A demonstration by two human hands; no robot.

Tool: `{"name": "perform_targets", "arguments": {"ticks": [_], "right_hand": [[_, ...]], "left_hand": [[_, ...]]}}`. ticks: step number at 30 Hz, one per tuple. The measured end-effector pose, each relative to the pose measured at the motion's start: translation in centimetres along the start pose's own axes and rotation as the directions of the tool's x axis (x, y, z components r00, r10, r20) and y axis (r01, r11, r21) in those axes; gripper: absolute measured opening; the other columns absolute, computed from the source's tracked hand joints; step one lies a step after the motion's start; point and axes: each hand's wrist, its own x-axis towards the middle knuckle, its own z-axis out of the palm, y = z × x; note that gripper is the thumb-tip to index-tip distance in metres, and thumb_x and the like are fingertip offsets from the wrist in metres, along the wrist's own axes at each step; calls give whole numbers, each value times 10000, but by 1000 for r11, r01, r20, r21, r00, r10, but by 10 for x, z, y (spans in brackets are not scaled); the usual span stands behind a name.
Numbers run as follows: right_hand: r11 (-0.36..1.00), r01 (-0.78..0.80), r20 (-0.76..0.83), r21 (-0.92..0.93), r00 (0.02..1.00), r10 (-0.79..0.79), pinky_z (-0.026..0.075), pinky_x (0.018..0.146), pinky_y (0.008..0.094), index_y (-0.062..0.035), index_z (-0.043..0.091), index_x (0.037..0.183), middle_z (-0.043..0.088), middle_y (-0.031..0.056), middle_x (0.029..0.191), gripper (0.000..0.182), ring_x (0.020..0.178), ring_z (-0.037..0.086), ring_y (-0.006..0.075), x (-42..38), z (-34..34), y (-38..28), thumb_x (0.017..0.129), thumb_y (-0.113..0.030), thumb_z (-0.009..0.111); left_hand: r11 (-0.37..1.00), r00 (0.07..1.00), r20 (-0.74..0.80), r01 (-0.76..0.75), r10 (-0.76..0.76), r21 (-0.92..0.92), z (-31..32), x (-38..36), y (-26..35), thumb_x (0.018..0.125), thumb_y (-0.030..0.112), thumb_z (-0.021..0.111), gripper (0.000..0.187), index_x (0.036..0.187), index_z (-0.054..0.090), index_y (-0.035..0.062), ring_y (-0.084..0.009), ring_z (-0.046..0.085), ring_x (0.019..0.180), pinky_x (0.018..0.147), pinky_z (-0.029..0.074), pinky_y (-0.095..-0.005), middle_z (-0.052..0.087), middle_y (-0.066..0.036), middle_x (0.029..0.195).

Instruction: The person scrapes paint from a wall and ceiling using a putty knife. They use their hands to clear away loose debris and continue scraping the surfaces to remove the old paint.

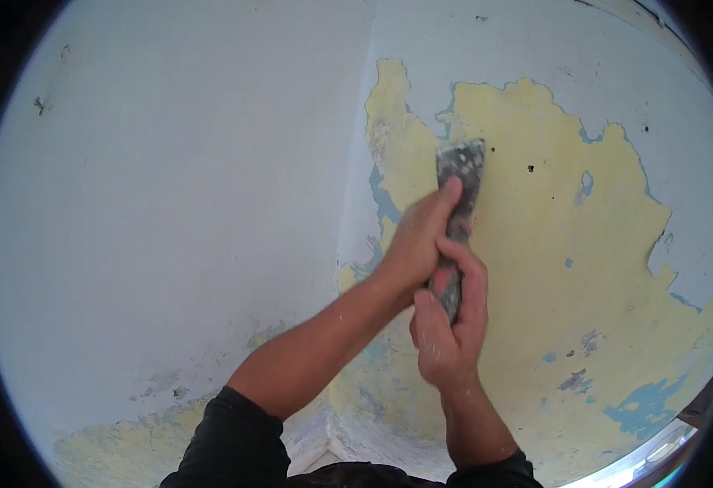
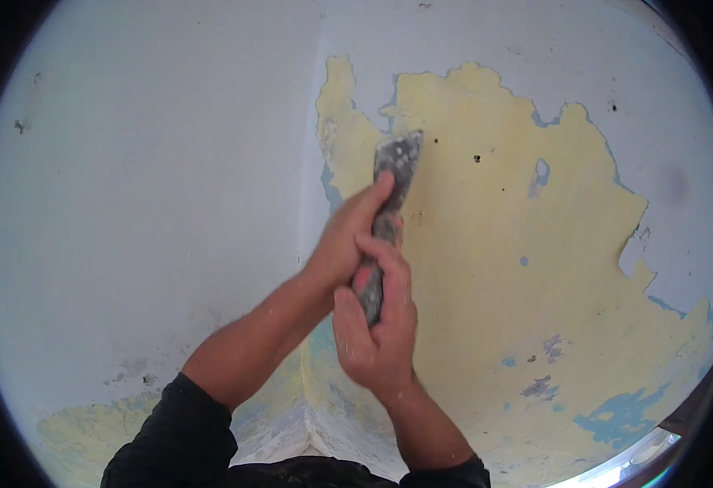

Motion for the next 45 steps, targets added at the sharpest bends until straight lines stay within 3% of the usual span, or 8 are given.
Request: {"name": "perform_targets", "arguments": {"ticks": [8,11,14,16,25,28,35,45], "right_hand": [[998,23,21,-60,1000,-22,425,1033,368,29,494,1326,581,223,1282,435,1222,571,304,43,7,-5,906,-54,568],[891,334,46,-309,941,-336,445,1004,356,-2,503,1329,593,215,1262,423,1140,597,280,20,0,1,913,-57,556],[942,192,-25,-275,978,-206,452,990,350,-6,503,1328,596,202,1243,428,1095,600,264,38,5,3,905,-49,559],[989,-130,-7,65,991,130,445,1003,358,24,496,1318,597,198,1228,425,1102,593,251,65,15,-6,902,-40,553],[997,70,4,44,997,-71,436,1012,335,6,545,1290,622,146,1209,404,1127,583,232,127,25,17,903,-106,574],[999,35,82,-39,996,-32,447,998,335,-8,557,1277,633,156,1186,387,1101,601,253,161,36,0,912,-136,571],[965,210,2,-156,977,-213,478,952,337,-21,531,1300,606,207,1235,423,1087,628,278,53,24,46,886,-75,599],[1000,-16,-53,-4,998,15,435,998,349,-3,531,1265,599,189,1217,390,1150,578,250,80,8,-1,889,-78,598]], "left_hand": [[989,996,57,70,-63,-131,-11,34,10,974,524,605,405,928,597,121,-97,532,633,534,435,-262,573,8,780],[990,996,43,82,-78,-113,-2,8,-2,966,517,626,399,923,607,120,-94,540,648,556,438,-250,573,10,762],[991,999,23,34,-31,-127,-4,39,-4,973,518,612,400,926,616,121,-91,542,668,586,442,-248,578,15,789],[992,999,-15,40,-42,-121,-7,45,27,977,518,605,407,946,625,112,-88,543,679,602,449,-248,582,17,812],[995,989,-110,-94,98,38,-24,108,42,1014,530,522,438,975,618,105,-142,523,770,657,450,-294,567,-31,893],[975,980,-131,-169,150,-147,-25,120,79,1018,492,538,423,993,615,77,-173,547,790,699,489,-333,585,-47,913],[987,991,-91,89,-102,-132,-38,35,1,984,515,605,384,966,648,133,-85,559,690,631,469,-251,609,16,808],[995,999,-25,-36,33,-96,3,55,26,969,537,606,420,1014,650,122,-120,568,815,734,476,-291,610,-6,899]]}}
